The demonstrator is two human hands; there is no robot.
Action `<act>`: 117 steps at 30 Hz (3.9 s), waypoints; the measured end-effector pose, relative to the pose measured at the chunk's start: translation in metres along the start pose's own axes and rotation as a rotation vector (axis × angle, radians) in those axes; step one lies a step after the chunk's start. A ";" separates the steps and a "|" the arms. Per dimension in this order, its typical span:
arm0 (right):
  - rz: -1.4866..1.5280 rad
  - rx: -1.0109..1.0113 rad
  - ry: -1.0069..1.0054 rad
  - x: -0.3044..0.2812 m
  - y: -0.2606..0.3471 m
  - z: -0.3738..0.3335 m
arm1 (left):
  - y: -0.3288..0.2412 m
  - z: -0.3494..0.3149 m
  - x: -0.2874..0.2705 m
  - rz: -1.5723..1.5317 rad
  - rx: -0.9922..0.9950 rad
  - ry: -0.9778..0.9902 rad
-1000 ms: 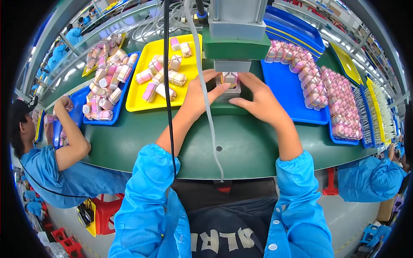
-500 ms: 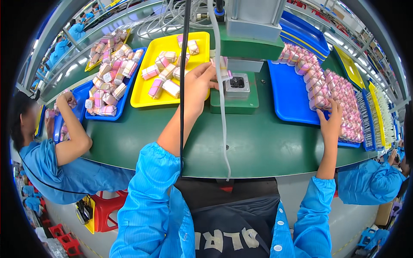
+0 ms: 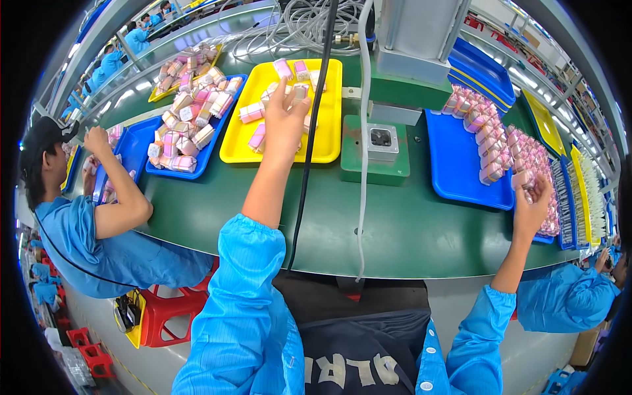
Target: Manually inserting small components into a press machine and placing finished parts into trays.
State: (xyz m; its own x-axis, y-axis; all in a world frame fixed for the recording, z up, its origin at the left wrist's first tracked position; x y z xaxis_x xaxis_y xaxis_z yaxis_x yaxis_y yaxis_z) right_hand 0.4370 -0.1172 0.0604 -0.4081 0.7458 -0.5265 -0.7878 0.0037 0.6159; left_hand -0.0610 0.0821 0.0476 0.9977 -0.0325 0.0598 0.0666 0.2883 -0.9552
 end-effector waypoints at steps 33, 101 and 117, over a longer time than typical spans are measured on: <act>0.459 -0.346 0.813 0.205 0.202 -0.034 | 0.004 -0.036 0.078 0.393 0.261 0.448; 0.340 0.186 0.080 0.067 0.019 -0.004 | 0.016 0.007 -0.007 0.562 0.332 -0.046; 0.659 -0.075 0.840 0.210 0.198 -0.029 | -0.006 -0.033 0.072 0.300 0.300 0.397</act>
State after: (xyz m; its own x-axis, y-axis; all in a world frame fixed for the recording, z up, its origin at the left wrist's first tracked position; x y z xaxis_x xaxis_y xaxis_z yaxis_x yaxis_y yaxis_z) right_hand 0.1820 0.0211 0.0547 -0.9280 -0.1118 -0.3555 -0.3106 -0.2952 0.9035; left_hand 0.0104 0.0461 0.0481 0.8956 -0.2478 -0.3694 -0.1593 0.5967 -0.7865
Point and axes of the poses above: each hand's wrist, its own z-axis towards the middle knuckle, its own x-axis out of the palm, y = z × x, the point moved 6 cm from there along z, towards the middle knuckle, and after that the axes turned 9 degrees about y, right-handed, at the moved point
